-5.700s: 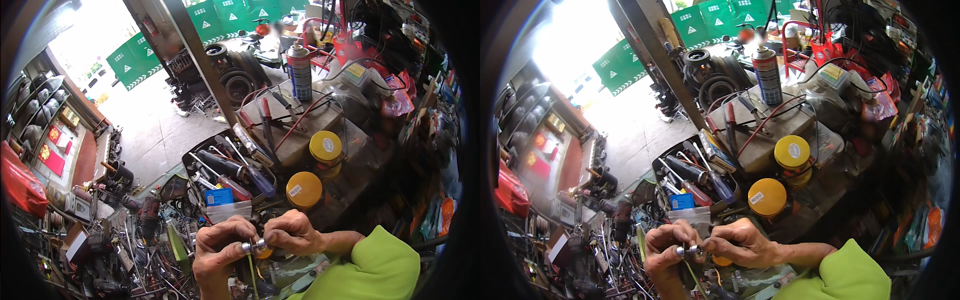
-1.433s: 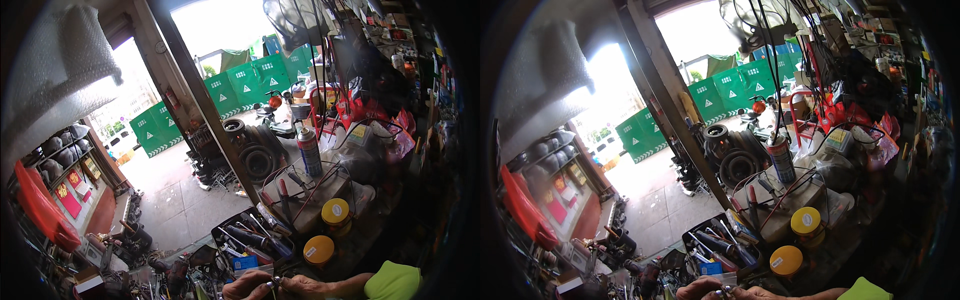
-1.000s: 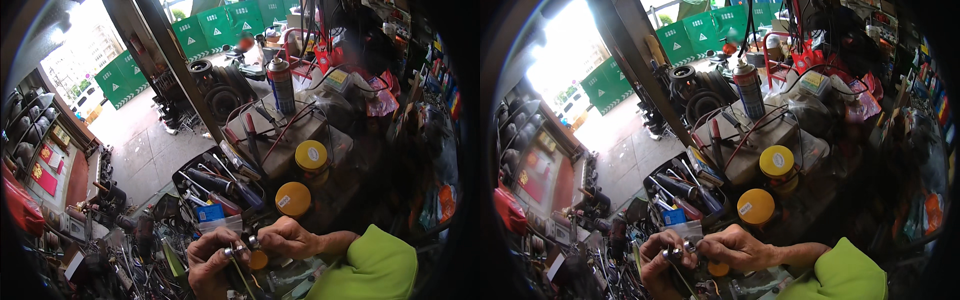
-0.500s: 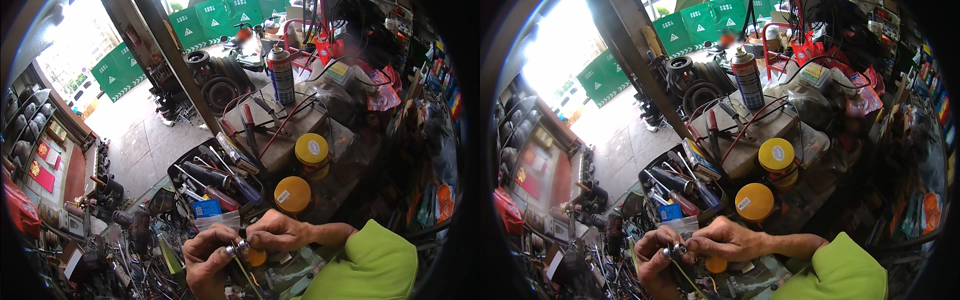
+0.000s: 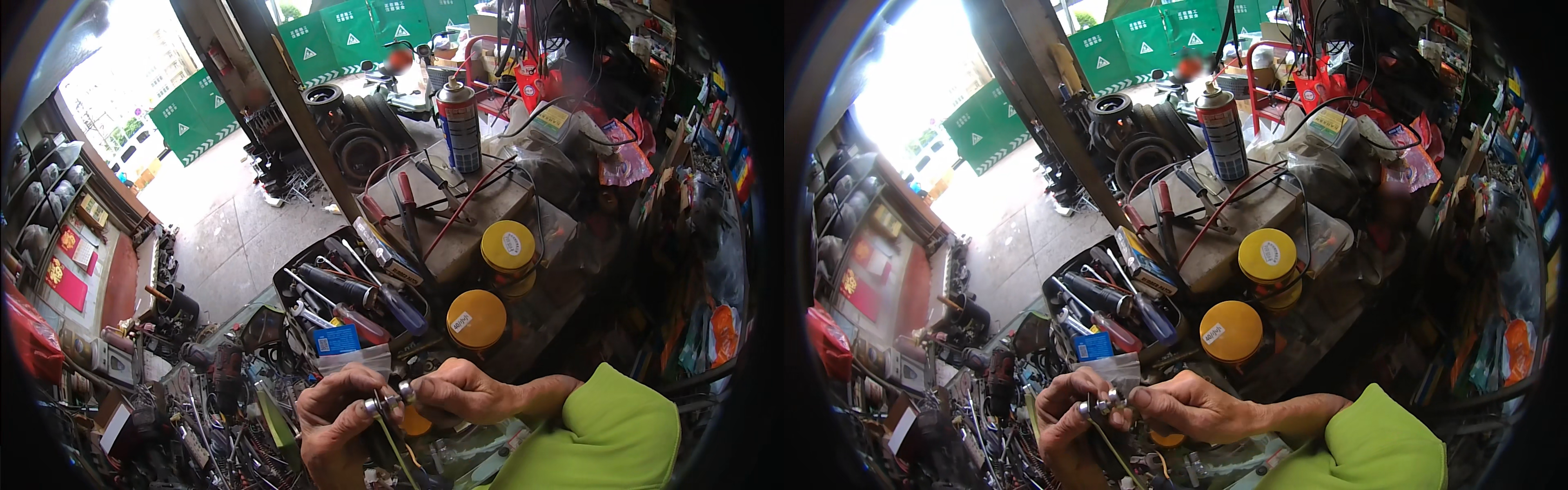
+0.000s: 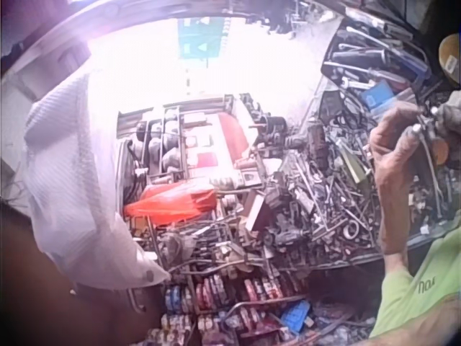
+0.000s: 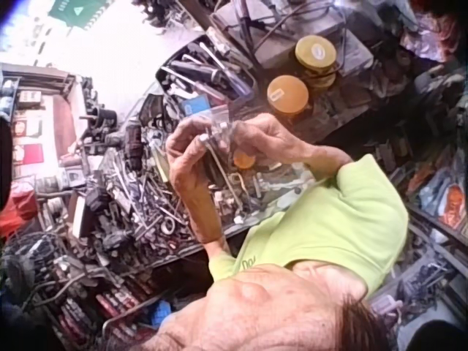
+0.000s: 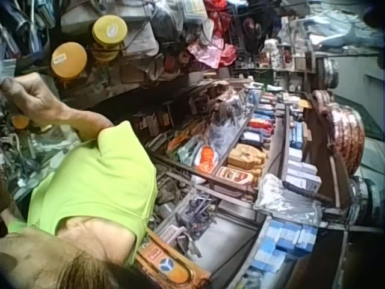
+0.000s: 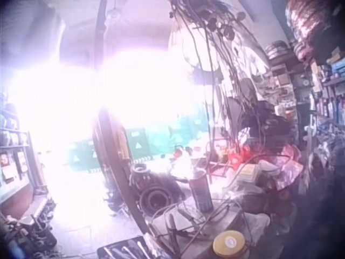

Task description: The person assembles a small mechanical component using a wrench and other hand tools. They tighten a nut onto a threaded shaft, adjust the fit, and reposition the parts repeatedly on a cluttered workbench.

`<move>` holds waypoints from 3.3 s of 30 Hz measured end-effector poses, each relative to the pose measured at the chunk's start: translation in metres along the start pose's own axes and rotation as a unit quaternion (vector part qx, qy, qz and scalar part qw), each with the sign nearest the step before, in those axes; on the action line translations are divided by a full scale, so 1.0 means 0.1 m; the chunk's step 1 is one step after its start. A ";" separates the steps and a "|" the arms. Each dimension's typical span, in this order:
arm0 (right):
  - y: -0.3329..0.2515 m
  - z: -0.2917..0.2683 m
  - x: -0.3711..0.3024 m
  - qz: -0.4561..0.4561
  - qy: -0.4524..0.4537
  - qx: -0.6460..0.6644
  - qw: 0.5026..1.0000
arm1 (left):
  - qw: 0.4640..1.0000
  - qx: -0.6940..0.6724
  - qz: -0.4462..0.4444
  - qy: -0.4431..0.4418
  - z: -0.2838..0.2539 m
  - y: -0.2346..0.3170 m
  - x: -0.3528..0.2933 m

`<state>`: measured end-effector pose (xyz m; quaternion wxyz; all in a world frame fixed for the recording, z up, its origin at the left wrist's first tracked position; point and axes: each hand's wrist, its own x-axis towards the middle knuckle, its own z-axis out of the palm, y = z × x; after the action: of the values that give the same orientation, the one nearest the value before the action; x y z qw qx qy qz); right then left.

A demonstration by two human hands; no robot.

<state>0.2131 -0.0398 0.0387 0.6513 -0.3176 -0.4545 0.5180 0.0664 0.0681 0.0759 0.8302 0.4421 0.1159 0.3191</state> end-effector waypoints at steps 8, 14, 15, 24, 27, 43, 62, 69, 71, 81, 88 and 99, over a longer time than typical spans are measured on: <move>0.00 -0.15 0.20 -0.181 -0.037 -0.273 0.944 | 0.998 -0.055 -0.019 -0.019 -0.01 0.01 -0.03; 0.04 0.01 0.00 0.132 -0.061 0.123 0.982 | 0.988 0.140 0.058 0.008 0.03 0.02 -0.01; 0.06 0.06 -0.08 0.192 -0.045 0.157 0.968 | 0.981 0.178 0.076 0.001 0.03 0.03 0.00; 0.00 0.07 -0.10 0.081 0.029 0.098 0.991 | 0.998 0.002 -0.040 0.057 0.06 0.06 -0.04; -0.01 0.06 -0.04 0.034 0.006 0.004 0.999 | 0.996 0.023 -0.085 0.009 -0.10 0.07 -0.04; 0.09 0.07 -0.10 0.214 -0.038 0.228 0.949 | 0.988 0.150 0.024 0.021 0.03 0.03 0.00; -0.01 -0.28 0.21 -0.105 -0.092 -0.196 0.971 | 0.996 -0.017 -0.090 -0.012 0.00 0.09 -0.04; 0.13 -0.12 0.09 0.092 -0.039 0.042 0.994 | 0.985 0.165 -0.012 0.042 0.07 0.11 -0.03; 0.09 0.10 -0.03 0.255 0.010 0.135 0.957 | 0.979 0.195 -0.009 0.064 0.08 0.10 0.00; 0.04 -0.01 -0.06 0.154 0.072 0.074 0.983 | 0.997 -0.024 -0.063 0.026 0.00 0.10 -0.04; 0.07 -0.12 0.15 -0.091 -0.014 -0.149 0.985 | 0.991 -0.017 -0.134 0.011 -0.07 0.15 -0.04; 0.11 -0.32 0.26 -0.219 0.013 -0.240 0.946 | 0.989 -0.033 -0.142 -0.018 -0.05 0.12 -0.04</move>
<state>0.2398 -0.0102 0.0237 0.6587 -0.3638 -0.6157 0.2338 0.0557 0.0740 0.0826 0.8835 0.3986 0.1523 0.1933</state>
